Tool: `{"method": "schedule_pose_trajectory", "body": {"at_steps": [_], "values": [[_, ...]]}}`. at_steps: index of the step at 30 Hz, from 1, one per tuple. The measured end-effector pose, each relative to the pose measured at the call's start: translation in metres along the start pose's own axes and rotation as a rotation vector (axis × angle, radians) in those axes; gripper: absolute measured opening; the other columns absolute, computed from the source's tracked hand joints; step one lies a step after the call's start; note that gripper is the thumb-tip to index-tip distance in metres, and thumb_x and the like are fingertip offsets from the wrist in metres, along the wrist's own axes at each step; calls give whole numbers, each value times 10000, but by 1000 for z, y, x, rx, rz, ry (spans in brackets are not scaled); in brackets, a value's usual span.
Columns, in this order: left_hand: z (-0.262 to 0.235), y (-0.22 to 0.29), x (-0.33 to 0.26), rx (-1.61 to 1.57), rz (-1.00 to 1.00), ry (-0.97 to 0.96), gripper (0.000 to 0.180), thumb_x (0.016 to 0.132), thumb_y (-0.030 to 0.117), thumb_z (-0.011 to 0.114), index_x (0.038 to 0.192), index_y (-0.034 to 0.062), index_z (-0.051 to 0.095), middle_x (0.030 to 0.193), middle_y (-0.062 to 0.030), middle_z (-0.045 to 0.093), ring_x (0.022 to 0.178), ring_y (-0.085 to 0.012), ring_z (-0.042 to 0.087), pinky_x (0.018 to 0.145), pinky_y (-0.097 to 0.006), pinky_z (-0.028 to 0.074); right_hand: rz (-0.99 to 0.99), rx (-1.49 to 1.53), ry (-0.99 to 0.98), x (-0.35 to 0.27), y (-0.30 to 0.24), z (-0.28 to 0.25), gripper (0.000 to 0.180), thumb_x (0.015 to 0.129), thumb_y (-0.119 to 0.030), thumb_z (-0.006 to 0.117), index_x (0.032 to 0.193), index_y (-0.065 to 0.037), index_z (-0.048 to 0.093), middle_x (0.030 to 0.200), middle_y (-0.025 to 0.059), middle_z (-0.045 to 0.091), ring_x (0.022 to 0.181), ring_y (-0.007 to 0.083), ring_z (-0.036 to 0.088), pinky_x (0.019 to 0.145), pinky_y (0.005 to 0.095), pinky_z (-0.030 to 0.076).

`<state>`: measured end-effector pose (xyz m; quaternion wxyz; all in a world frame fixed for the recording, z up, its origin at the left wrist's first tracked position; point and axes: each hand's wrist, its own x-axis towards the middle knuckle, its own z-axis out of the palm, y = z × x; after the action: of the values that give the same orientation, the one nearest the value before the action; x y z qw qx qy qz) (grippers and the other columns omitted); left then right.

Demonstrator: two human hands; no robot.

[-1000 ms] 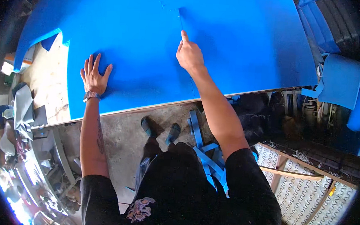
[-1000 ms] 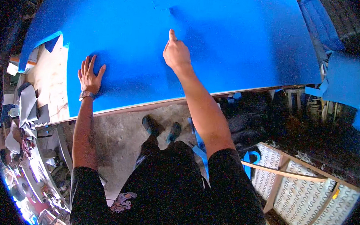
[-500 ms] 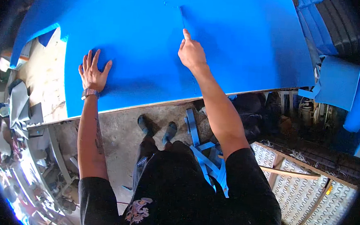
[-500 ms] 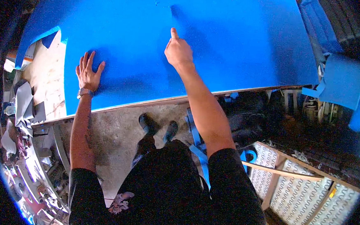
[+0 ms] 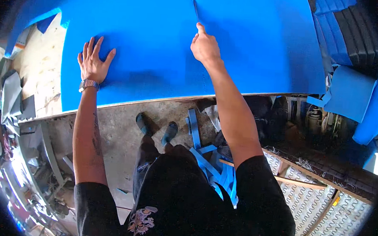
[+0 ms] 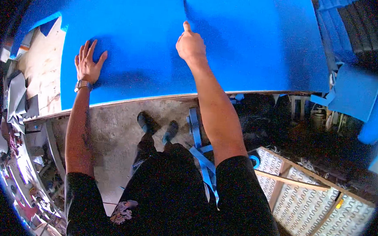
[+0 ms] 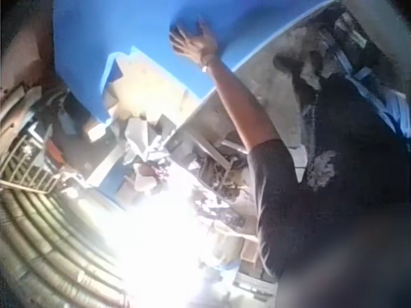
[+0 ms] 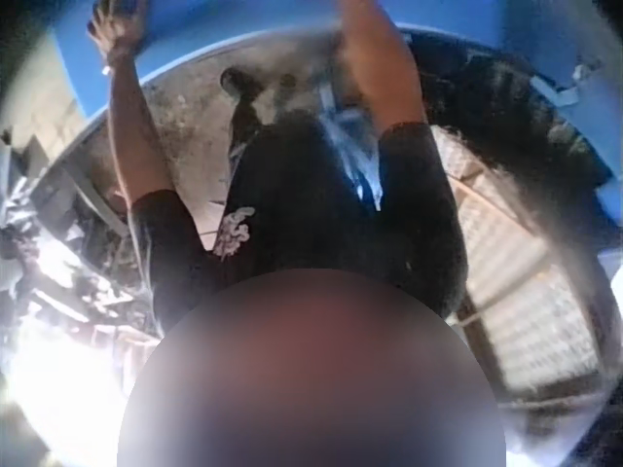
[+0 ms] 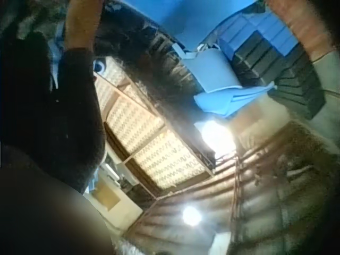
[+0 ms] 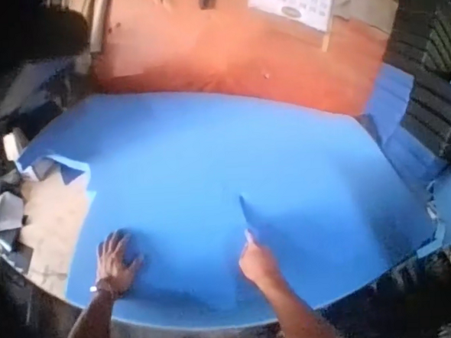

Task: Cutting a piece of upholstery foam following a plywood template using a utility knife.

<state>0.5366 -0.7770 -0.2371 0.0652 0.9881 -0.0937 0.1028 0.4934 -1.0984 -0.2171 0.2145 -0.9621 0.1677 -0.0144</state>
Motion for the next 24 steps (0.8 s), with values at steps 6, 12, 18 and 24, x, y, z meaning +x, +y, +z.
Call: {"method": "schedule_pose_trajectory", "body": {"at_steps": [6, 12, 18, 24], "values": [[6, -13, -5, 8, -9, 1, 650, 768, 609, 468, 1298, 238, 397, 1396, -90, 288, 1298, -272, 234, 1044, -491, 132, 15, -19, -66, -20, -12, 1, 454, 848, -184, 381, 1293, -101, 345, 878, 244, 602, 804, 420, 581, 715, 500, 462], [15, -22, -11, 25, -8, 0, 662, 764, 625, 453, 1302, 245, 389, 1403, -80, 275, 1302, -266, 224, 1050, -485, 123, -15, -50, -47, -43, -7, 13, 415, 859, -154, 399, 1265, -75, 355, 821, 250, 599, 788, 430, 567, 720, 497, 446], [24, -28, -19, 13, 1, 33, 663, 758, 624, 463, 1300, 248, 394, 1393, -88, 293, 1297, -269, 237, 1047, -483, 130, -84, -53, -28, -73, 1, 18, 455, 845, -149, 418, 1285, -58, 345, 759, 219, 609, 708, 405, 583, 629, 501, 461], [33, -31, -26, 13, 20, 52, 650, 763, 617, 467, 1294, 247, 403, 1389, -86, 302, 1291, -267, 247, 1039, -484, 142, -41, -27, -65, -106, 8, 18, 450, 852, -158, 421, 1289, -78, 344, 708, 219, 599, 653, 410, 575, 601, 512, 453]]}}
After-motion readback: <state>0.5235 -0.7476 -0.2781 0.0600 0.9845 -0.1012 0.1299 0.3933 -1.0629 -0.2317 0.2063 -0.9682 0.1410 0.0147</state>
